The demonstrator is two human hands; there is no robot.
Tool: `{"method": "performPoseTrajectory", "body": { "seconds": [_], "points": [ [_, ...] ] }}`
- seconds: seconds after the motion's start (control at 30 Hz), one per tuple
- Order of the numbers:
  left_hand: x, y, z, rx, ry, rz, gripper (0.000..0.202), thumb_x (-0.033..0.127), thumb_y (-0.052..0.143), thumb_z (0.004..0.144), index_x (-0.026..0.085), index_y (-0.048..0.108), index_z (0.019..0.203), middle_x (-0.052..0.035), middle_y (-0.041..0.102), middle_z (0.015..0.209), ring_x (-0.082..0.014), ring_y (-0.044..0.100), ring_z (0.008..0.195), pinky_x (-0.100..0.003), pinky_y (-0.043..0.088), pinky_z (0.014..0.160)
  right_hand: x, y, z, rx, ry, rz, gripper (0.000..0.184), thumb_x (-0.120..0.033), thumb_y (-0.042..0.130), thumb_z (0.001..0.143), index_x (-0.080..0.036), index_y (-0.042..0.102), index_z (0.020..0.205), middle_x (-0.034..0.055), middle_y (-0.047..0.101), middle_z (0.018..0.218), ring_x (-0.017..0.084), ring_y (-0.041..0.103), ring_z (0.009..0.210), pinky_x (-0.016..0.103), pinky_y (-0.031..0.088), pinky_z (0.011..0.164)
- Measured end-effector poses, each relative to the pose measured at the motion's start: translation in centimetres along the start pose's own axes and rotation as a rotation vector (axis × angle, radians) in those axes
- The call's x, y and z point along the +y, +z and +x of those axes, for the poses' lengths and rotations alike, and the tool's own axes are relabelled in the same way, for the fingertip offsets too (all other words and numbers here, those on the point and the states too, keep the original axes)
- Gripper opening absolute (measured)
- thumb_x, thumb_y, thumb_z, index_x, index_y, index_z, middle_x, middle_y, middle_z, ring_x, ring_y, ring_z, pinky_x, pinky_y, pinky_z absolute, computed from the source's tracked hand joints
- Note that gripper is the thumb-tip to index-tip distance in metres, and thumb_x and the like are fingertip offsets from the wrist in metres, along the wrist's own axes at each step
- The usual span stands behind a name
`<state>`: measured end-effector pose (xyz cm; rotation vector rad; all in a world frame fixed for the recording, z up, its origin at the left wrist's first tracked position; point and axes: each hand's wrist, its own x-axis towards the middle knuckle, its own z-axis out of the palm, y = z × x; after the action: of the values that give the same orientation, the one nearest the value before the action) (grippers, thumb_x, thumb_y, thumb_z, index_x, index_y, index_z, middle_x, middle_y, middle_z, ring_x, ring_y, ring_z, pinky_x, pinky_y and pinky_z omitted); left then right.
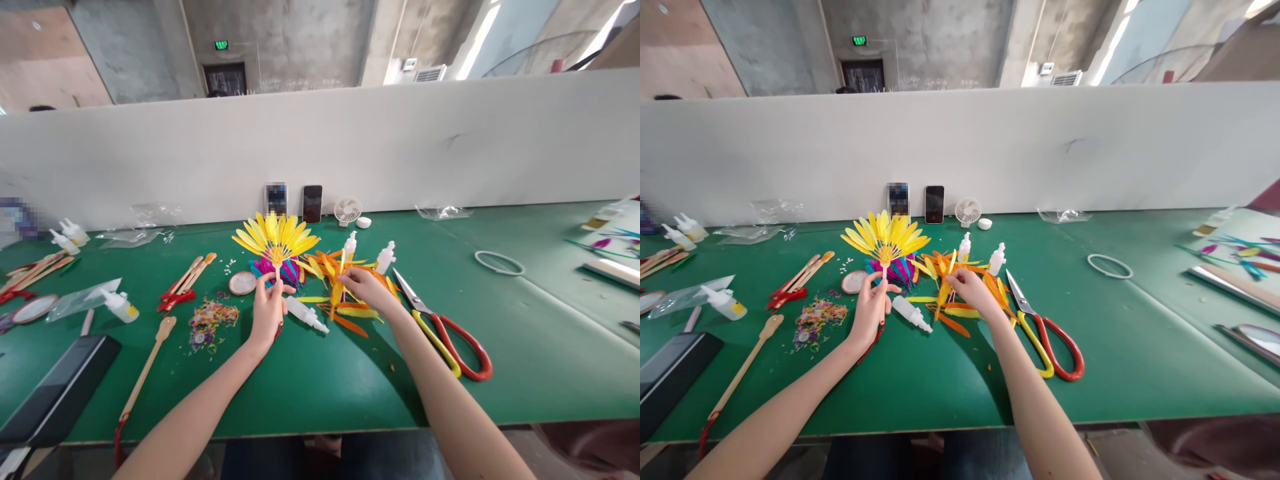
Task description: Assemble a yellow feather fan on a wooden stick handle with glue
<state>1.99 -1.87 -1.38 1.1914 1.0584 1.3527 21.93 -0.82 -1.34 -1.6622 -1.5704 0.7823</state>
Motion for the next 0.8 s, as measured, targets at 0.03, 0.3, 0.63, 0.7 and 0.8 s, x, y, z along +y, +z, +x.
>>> {"method": "performPoseTrajectory", "body": {
  "seconds": [0.03,0.3,0.63,0.7,0.8],
  "points": [
    [0.0,0.0,0.0,0.004,0.009,0.001,0.031,0.044,0.051,0.074,0.02,0.039,0.089,0.0021,0.06,0.065,-0.0032,0.036,0.033,-0.017,0.025,0.031,-0.1,0.1,0.0,-0.007,-0.006,0.026,0.025,-0.041,0.041,0.07,-0.021,0.036,0.057,-0.0058,0.037,0.05,0.01,0.036,0.048,0.024,0.03,0.05],
    [-0.2,-0.1,-0.3,-0.051,0.08,0.125,0.019,0.038,0.053,0.074,0.019,0.054,0.074,0.004,0.047,0.056,-0.0043,0.035,0.037,-0.018,0.024,0.034,-2.5,0.6,-0.8,0.058,-0.096,0.037,0.025,-0.039,0.037,0.075,-0.021,0.031,0.058,-0.0054,0.035,0.053,0.01,0.034,0.05,0.024,0.029,0.051],
    [0.1,-0.2,-0.2,-0.054,0.232,0.333,0.019,0.033,0.056,0.072,0.016,0.061,0.066,0.0016,0.045,0.062,-0.0082,0.039,0.052,-0.022,0.032,0.052,-6.1,3.8,-1.4,-0.207,-0.304,0.081,0.022,-0.033,0.039,0.078,-0.021,0.035,0.06,-0.0046,0.036,0.056,0.011,0.035,0.053,0.023,0.029,0.051],
    [0.0,-0.3,-0.1,-0.032,0.222,0.323,0.018,0.032,0.056,0.072,0.016,0.059,0.064,0.0021,0.043,0.062,-0.008,0.038,0.052,-0.022,0.032,0.052,-6.2,4.4,-1.3,-0.202,-0.302,0.088,0.022,-0.031,0.039,0.078,-0.021,0.033,0.059,-0.0043,0.036,0.056,0.011,0.036,0.053,0.024,0.03,0.052],
    [-0.2,-0.3,-0.1,0.01,0.214,0.312,0.018,0.031,0.055,0.073,0.016,0.054,0.062,0.003,0.041,0.06,-0.0081,0.036,0.051,-0.021,0.031,0.052,-5.6,5.3,-1.3,-0.219,-0.299,0.163,0.024,-0.034,0.037,0.079,-0.022,0.032,0.059,-0.0041,0.038,0.055,0.012,0.038,0.053,0.025,0.032,0.052]
  ]
}}
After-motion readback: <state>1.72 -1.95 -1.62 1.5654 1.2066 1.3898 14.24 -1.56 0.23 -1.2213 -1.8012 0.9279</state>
